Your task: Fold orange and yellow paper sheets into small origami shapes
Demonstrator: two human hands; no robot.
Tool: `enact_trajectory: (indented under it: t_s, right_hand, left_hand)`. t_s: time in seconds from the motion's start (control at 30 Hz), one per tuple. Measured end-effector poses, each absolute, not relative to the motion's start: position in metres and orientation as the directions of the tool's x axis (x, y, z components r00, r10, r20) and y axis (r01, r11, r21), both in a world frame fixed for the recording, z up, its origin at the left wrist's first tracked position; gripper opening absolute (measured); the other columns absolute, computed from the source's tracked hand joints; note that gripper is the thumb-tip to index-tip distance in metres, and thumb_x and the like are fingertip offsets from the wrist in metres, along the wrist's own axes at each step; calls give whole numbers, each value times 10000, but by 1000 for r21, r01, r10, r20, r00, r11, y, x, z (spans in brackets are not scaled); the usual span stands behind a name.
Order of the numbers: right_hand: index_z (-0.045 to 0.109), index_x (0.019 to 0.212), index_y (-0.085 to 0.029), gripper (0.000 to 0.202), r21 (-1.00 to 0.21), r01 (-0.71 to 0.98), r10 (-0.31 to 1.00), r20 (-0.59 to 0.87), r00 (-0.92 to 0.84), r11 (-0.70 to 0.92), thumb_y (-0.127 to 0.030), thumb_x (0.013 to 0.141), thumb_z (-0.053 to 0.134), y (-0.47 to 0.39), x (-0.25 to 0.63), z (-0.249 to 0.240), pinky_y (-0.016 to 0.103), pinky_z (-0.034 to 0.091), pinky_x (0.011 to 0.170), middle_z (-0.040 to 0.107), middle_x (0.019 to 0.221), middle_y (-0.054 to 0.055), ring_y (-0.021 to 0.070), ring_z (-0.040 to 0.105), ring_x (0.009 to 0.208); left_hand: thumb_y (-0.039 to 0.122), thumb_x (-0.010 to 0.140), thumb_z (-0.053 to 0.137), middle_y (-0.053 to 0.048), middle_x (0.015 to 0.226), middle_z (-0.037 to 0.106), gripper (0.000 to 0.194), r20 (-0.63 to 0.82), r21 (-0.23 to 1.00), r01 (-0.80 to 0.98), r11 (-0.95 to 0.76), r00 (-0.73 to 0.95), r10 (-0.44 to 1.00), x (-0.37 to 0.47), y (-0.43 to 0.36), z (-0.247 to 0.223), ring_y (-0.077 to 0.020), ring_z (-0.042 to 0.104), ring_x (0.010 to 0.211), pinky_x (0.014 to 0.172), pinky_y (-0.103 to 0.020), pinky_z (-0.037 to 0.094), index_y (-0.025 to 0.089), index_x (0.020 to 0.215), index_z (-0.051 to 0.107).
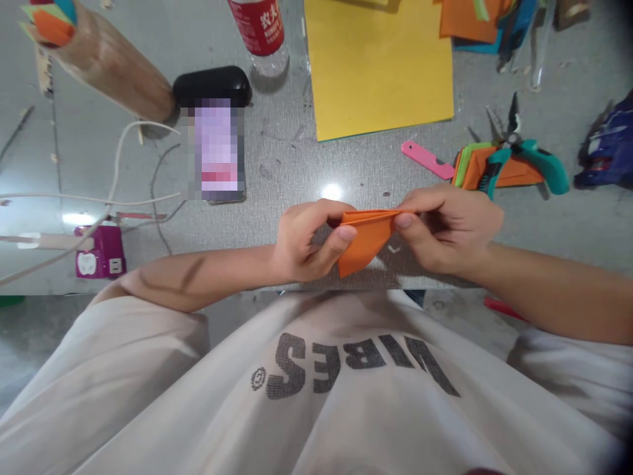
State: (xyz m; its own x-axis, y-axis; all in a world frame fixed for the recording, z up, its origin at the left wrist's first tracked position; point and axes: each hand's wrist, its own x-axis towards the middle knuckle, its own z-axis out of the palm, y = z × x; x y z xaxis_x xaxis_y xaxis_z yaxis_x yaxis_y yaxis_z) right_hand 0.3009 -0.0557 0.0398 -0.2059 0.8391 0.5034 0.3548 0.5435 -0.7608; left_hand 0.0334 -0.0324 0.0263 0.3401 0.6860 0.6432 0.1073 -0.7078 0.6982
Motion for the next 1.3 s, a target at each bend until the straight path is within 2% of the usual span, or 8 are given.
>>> enact_trajectory:
  t_s: [0.1, 0.2, 0.47, 0.63, 0.87, 1.07, 1.2, 1.3]
  right_hand:
    - [827, 1050, -293, 117, -712, 264, 756, 577, -308, 651, -332, 1159, 836, -48, 303, 42, 300, 450, 491, 762, 728, -28, 128, 582, 499]
    - [800, 1056, -292, 80, -637, 174, 656, 687, -312, 751, -238, 1098, 841, -42, 300, 38, 300, 414, 471, 701, 684, -60, 113, 533, 455]
    - [876, 1173, -346, 139, -456, 203, 499, 796, -343, 867, -263, 1139, 771, -34, 302, 30, 368, 513, 512, 780, 740, -32, 172, 594, 486]
    - [886, 1205, -392, 130, -432, 271, 506, 789, -347, 860, -322, 1160, 785, -33, 305, 32, 400, 559, 526, 795, 752, -23, 202, 629, 493]
    - [875, 1170, -354, 70, -341, 318, 446, 818, -364, 885, -331, 1141, 816, -32, 309, 30, 385, 561, 517, 764, 743, -28, 190, 642, 517]
    - [882, 1174, -318, 105, -395, 280, 477, 802, -360, 875, -416, 1178, 843, -37, 304, 38, 370, 603, 557, 845, 926, 23, 202, 762, 682]
    - [890, 1180, -249, 78, -450, 197, 491, 784, -379, 871, -301, 1130, 918, -41, 299, 40, 332, 627, 585, 832, 942, 31, 179, 767, 713]
    - [919, 1189, -314, 74, -506, 202, 545, 772, -326, 838, -319, 1123, 952, -43, 298, 35, 349, 615, 584, 837, 949, 15, 186, 760, 720]
  left_hand:
    - [414, 1294, 702, 16, 874, 869, 241, 739, 609, 77, -790, 306, 600, 37, -26, 26, -110, 794, 675, 612, -237, 569, 249, 1178, 833]
    - [383, 1280, 735, 3, 914, 904, 202, 787, 554, 21, -832, 313, 532, 39, -20, 22, -111, 835, 707, 598, -211, 583, 229, 1202, 842]
    - [317, 1222, 837, -7, 917, 927, 93, 826, 523, -60, -851, 285, 487, 42, -12, 17, -158, 879, 730, 623, -241, 681, 236, 1187, 870]
    - [316, 1211, 852, -14, 930, 927, 92, 826, 543, -89, -835, 232, 513, 44, -11, 15, -158, 888, 749, 623, -238, 679, 234, 1242, 881]
    - [346, 1223, 856, 21, 932, 899, 80, 817, 559, -133, -818, 252, 518, 44, -8, 15, -145, 890, 765, 652, -242, 697, 296, 1285, 850]
    - [290, 1178, 898, -11, 972, 918, 129, 835, 524, -184, -831, 304, 459, 41, -8, 14, -157, 909, 803, 672, -232, 733, 248, 1285, 838]
    - [338, 1208, 883, -2, 981, 917, 121, 811, 558, -187, -808, 329, 484, 40, -12, 12, -153, 915, 813, 682, -238, 728, 277, 1297, 828]
    - [348, 1217, 876, -4, 974, 913, 117, 811, 558, -191, -808, 331, 482, 41, -14, 13, -153, 914, 802, 665, -233, 719, 271, 1289, 825]
